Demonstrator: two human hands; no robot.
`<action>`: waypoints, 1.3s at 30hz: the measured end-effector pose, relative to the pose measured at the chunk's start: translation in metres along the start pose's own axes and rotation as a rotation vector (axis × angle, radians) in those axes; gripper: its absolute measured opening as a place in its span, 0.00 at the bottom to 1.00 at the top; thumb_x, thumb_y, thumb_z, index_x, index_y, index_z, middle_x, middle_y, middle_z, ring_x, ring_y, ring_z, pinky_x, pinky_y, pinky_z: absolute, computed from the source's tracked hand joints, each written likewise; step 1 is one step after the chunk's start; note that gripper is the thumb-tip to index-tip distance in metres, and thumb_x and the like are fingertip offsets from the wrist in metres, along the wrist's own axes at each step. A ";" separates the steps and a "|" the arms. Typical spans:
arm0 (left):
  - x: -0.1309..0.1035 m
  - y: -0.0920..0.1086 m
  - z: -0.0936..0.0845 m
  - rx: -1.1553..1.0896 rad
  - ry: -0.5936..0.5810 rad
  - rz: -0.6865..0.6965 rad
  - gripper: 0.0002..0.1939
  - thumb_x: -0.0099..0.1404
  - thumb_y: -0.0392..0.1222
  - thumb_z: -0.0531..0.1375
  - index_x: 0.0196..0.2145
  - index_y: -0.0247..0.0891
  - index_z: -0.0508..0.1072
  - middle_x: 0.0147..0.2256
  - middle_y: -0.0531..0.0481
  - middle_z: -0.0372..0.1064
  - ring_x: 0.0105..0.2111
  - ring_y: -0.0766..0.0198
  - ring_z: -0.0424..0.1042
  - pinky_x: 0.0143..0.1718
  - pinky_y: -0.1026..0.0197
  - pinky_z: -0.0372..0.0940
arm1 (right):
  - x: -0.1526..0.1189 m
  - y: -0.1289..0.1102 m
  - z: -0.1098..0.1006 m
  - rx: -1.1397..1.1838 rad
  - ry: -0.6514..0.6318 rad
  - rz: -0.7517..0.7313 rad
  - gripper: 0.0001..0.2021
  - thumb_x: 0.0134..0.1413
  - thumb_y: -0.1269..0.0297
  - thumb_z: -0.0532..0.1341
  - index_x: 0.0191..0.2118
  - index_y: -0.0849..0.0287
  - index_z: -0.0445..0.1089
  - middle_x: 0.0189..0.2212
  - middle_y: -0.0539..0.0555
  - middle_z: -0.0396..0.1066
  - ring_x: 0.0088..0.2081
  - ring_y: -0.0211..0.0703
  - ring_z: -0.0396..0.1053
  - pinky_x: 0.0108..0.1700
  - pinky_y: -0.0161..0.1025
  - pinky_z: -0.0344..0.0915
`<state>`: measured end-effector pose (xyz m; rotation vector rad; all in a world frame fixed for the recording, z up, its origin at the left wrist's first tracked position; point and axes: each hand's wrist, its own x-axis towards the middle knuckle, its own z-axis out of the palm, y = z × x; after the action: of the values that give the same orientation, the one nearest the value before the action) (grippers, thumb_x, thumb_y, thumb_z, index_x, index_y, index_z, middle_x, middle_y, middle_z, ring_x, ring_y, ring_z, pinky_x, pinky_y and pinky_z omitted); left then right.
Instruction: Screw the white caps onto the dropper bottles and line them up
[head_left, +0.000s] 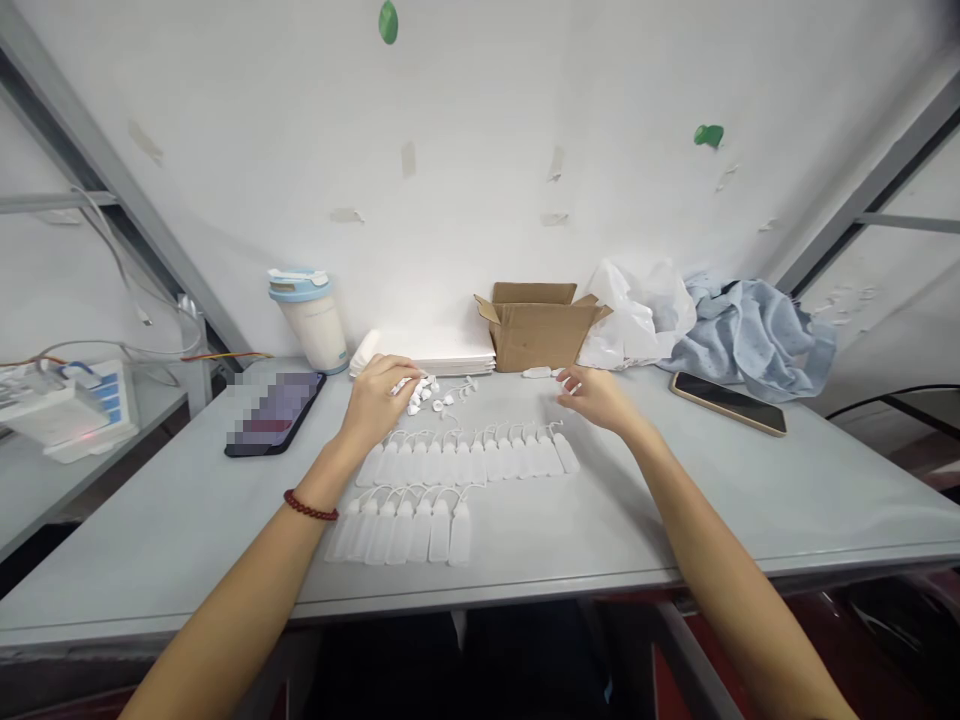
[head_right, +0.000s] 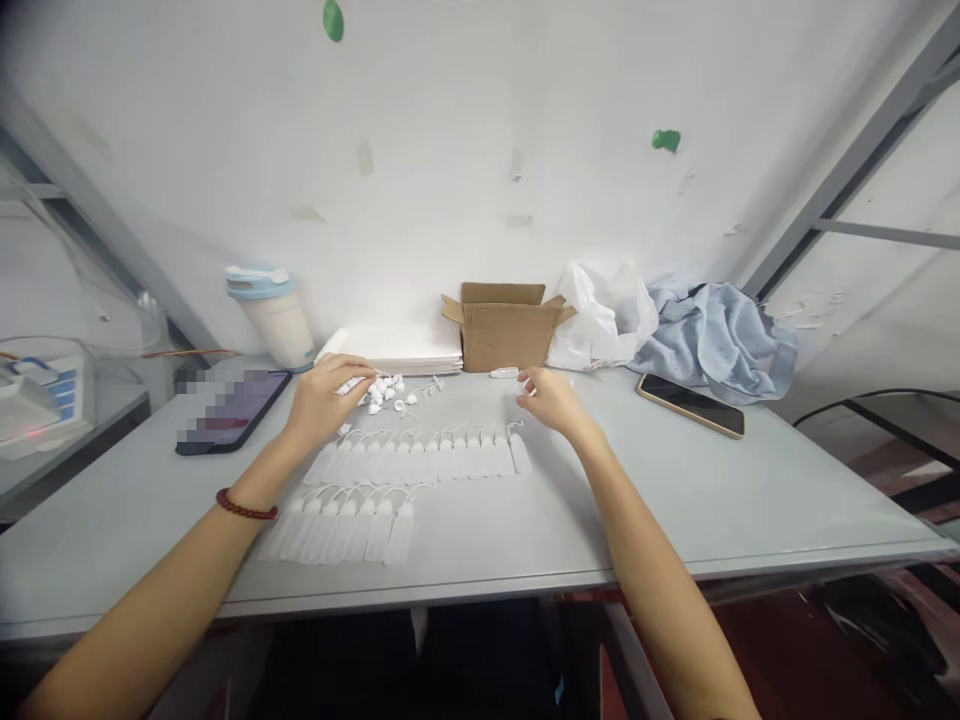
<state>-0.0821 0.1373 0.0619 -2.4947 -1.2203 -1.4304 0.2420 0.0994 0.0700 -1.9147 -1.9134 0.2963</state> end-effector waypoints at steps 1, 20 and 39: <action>0.001 0.005 -0.003 -0.022 0.012 -0.032 0.08 0.61 0.37 0.57 0.29 0.38 0.77 0.34 0.47 0.75 0.38 0.58 0.71 0.43 0.55 0.65 | -0.004 -0.005 -0.001 0.045 0.020 -0.009 0.14 0.50 0.70 0.62 0.44 0.64 0.69 0.37 0.57 0.73 0.33 0.41 0.71 0.35 0.36 0.64; -0.026 0.110 -0.025 -0.910 -0.534 -0.714 0.08 0.56 0.46 0.63 0.28 0.38 0.74 0.24 0.51 0.72 0.22 0.67 0.67 0.26 0.63 0.66 | -0.103 -0.080 0.050 0.567 0.333 -0.622 0.16 0.55 0.67 0.62 0.50 0.52 0.67 0.39 0.54 0.75 0.33 0.41 0.73 0.36 0.38 0.73; -0.043 0.117 -0.022 -0.630 -0.437 -0.560 0.09 0.59 0.48 0.60 0.30 0.45 0.79 0.33 0.48 0.74 0.30 0.59 0.71 0.31 0.59 0.69 | -0.107 -0.082 0.056 0.775 0.215 -0.408 0.09 0.54 0.65 0.63 0.42 0.55 0.71 0.37 0.54 0.73 0.37 0.41 0.73 0.32 0.36 0.74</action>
<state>-0.0356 0.0215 0.0830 -3.1760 -1.9218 -1.6253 0.1401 -0.0014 0.0406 -0.9919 -1.6483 0.5733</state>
